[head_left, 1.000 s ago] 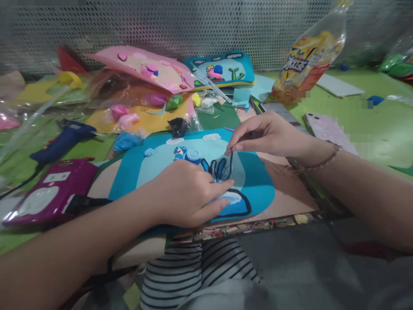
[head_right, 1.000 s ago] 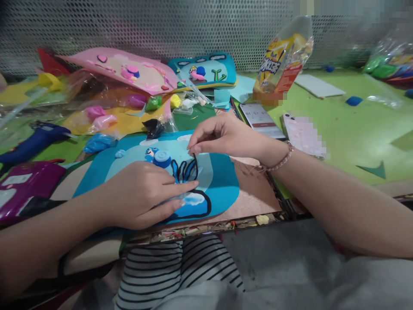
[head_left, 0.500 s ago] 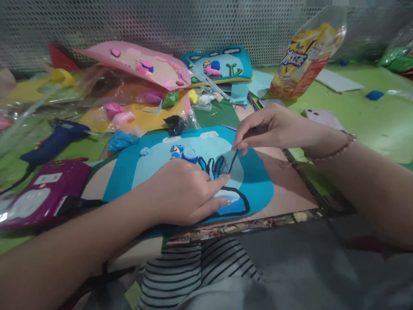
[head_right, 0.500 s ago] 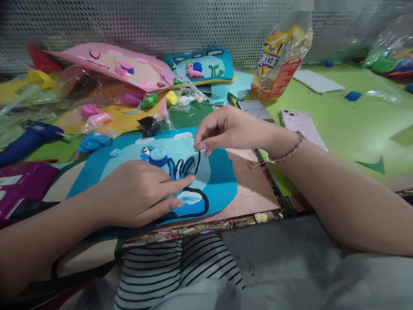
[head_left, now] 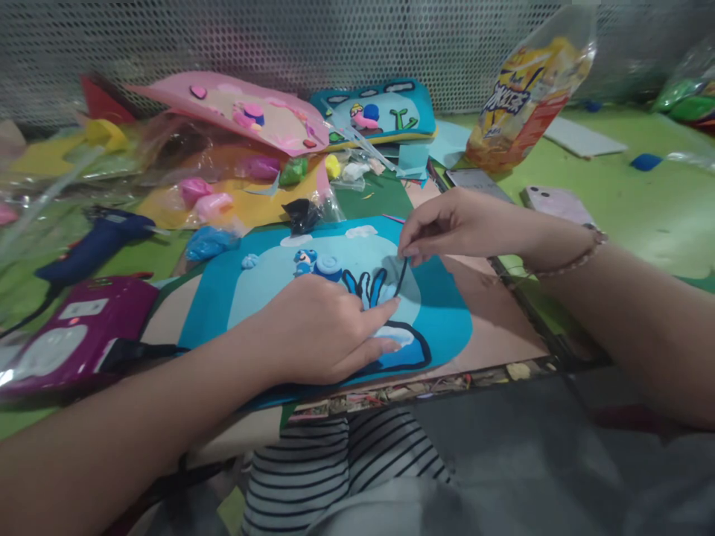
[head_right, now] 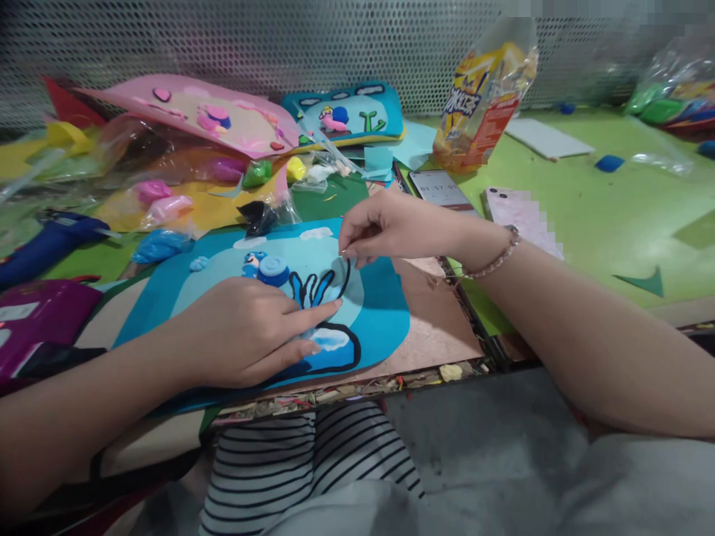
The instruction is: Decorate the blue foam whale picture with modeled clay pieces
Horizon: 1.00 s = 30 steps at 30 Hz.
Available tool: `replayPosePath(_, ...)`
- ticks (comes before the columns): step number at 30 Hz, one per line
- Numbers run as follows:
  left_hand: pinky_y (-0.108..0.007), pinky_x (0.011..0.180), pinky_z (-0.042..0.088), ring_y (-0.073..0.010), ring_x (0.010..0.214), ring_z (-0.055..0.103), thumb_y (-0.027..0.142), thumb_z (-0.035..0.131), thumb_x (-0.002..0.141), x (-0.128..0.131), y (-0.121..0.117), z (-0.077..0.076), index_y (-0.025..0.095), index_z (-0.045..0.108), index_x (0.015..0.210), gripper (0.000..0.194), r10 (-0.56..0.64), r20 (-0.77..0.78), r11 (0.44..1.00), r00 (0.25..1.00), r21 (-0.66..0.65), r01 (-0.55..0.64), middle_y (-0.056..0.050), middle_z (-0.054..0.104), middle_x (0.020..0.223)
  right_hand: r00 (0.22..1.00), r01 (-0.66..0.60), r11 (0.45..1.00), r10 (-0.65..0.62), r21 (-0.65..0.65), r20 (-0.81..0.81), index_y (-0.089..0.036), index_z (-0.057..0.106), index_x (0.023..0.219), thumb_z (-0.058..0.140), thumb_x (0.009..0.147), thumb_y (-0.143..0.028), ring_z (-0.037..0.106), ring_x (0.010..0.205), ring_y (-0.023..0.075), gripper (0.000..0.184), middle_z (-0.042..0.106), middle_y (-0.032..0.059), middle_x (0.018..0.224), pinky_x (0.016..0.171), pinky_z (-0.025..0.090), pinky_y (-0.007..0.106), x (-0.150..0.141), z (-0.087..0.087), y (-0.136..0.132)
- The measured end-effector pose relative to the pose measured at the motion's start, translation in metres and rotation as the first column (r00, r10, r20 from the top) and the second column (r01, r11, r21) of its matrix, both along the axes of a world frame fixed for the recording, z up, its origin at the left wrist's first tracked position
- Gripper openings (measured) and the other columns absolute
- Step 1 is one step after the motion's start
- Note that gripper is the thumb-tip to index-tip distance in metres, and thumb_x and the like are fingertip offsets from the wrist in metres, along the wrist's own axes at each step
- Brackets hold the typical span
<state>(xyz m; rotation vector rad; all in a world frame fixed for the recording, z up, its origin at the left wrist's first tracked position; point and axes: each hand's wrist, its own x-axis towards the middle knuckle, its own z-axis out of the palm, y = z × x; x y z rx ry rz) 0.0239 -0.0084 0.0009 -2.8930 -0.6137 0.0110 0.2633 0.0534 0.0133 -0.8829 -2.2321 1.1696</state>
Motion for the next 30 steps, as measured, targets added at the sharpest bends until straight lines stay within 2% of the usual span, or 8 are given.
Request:
replayPosePath(8, -0.029, 0.045, 0.026, -0.0209, 0.054, 0.063, 0.047, 0.023, 0.096, 0.002, 0.000, 0.000, 0.019, 0.059, 0.124, 0.053, 0.002, -0.002, 1.000, 1.000, 0.007, -0.002, -0.006, 0.068, 0.062, 0.995, -0.020, 0.996, 0.027, -0.083, 0.092, -0.020, 0.074, 0.074, 0.077, 0.069, -0.022, 0.066, 0.060, 0.0113, 0.006, 0.071, -0.0001, 0.066, 0.054, 0.054, 0.021, -0.002, 0.001, -0.001)
replayPosePath(12, -0.028, 0.045, 0.026, -0.0203, 0.054, 0.062, 0.047, 0.023, 0.096, 0.001, 0.000, -0.001, 0.019, 0.060, 0.121, 0.053, 0.003, -0.006, 1.000, 1.000, 0.005, -0.003, -0.005, 0.068, 0.063, 0.987, -0.041, 0.999, 0.043, -0.014, 0.154, -0.020, 0.072, 0.076, 0.076, 0.070, -0.025, 0.064, 0.066, 0.0106, 0.010, 0.070, -0.0005, 0.073, 0.059, 0.051, 0.022, -0.003, 0.002, -0.002)
replayPosePath(16, -0.028, 0.045, 0.026, -0.0201, 0.053, 0.062, 0.046, 0.022, 0.097, 0.001, 0.000, -0.002, 0.020, 0.061, 0.118, 0.051, 0.007, -0.002, 1.000, 1.000, 0.014, -0.007, -0.004, 0.067, 0.062, 0.934, -0.065, 0.998, 0.053, 0.022, 0.353, -0.019, 0.069, 0.090, 0.070, 0.074, -0.027, 0.063, 0.074, 0.0128, 0.017, 0.070, 0.0007, 0.083, 0.066, 0.050, 0.025, -0.005, 0.006, -0.007)
replayPosePath(19, -0.028, 0.045, 0.026, -0.0200, 0.053, 0.061, 0.045, 0.022, 0.097, 0.002, -0.001, -0.002, 0.021, 0.060, 0.120, 0.051, 0.008, -0.010, 1.000, 1.000, 0.022, -0.007, -0.004, 0.067, 0.061, 0.894, -0.114, 0.991, 0.073, 0.065, 0.442, -0.019, 0.069, 0.092, 0.064, 0.078, -0.027, 0.062, 0.075, 0.0132, 0.016, 0.070, 0.0014, 0.086, 0.068, 0.049, 0.026, -0.006, 0.009, -0.010)
replayPosePath(24, -0.028, 0.045, 0.024, -0.0208, 0.053, 0.061, 0.050, 0.022, 0.096, 0.005, -0.002, -0.001, 0.020, 0.050, 0.135, 0.057, 0.045, -0.051, 0.998, 0.998, 0.046, -0.043, -0.005, 0.068, 0.063, 0.886, -0.177, 0.979, 0.112, 0.105, 0.450, -0.022, 0.069, 0.086, 0.059, 0.081, -0.025, 0.061, 0.073, 0.0122, 0.012, 0.070, 0.0003, 0.085, 0.067, 0.049, 0.025, -0.005, 0.008, -0.010)
replayPosePath(30, -0.028, 0.045, 0.019, -0.0211, 0.051, 0.060, 0.054, 0.024, 0.095, 0.008, -0.005, 0.000, 0.022, 0.049, 0.137, 0.059, 0.090, -0.103, 0.995, 0.991, 0.049, -0.086, -0.006, 0.067, 0.061, 0.911, -0.175, 0.974, 0.104, 0.146, 0.399, -0.023, 0.069, 0.084, 0.061, 0.081, -0.024, 0.060, 0.066, 0.0109, 0.009, 0.070, -0.0009, 0.080, 0.060, 0.049, 0.023, -0.003, 0.005, -0.009)
